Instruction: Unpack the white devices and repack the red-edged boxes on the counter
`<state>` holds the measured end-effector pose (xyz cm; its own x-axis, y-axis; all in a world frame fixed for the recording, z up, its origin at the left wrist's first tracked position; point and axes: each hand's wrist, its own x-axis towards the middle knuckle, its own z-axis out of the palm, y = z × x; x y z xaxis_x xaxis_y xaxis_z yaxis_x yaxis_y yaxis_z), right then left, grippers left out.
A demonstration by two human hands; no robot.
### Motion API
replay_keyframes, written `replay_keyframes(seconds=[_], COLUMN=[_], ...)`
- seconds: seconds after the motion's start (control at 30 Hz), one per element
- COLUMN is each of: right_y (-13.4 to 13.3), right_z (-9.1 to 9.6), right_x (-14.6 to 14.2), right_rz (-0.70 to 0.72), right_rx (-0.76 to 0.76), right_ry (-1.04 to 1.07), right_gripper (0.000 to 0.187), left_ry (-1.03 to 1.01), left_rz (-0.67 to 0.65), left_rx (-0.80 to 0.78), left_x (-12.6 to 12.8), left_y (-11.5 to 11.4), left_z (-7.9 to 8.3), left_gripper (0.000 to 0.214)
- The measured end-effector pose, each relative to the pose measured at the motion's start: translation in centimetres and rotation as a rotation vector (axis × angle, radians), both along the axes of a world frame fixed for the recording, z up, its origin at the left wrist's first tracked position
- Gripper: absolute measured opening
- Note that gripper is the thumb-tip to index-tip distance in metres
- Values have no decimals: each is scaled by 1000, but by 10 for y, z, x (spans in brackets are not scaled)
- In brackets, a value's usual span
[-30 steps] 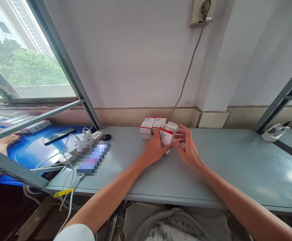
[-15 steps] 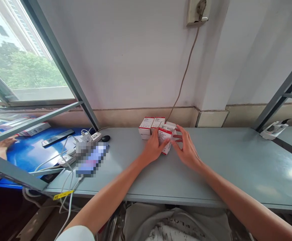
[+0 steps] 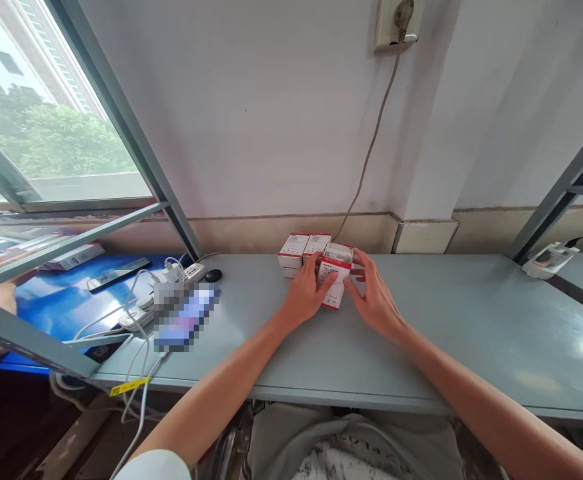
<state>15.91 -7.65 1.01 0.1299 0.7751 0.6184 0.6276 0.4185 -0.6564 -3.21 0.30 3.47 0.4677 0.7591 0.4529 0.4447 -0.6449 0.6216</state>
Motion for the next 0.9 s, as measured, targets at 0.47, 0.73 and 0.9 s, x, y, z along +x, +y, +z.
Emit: replay_keyframes(seconds=[0.47, 0.73, 0.9], right_y=[-3, -4, -3], right_z=[-3, -2, -4], right_x=[0, -1, -1], right_rz=[26, 42, 48], right_rx=[-59, -59, -38], right_ry=[-51, -57, -63], right_gripper=[66, 67, 66], left_ry=[-57, -76, -102], left_rz=[-95, -99, -115], left_rx=[60, 91, 115], left_x=[-4, -4, -4], left_y=[-6, -6, -5], left_z=[5, 4, 4], left_gripper=[65, 62, 59])
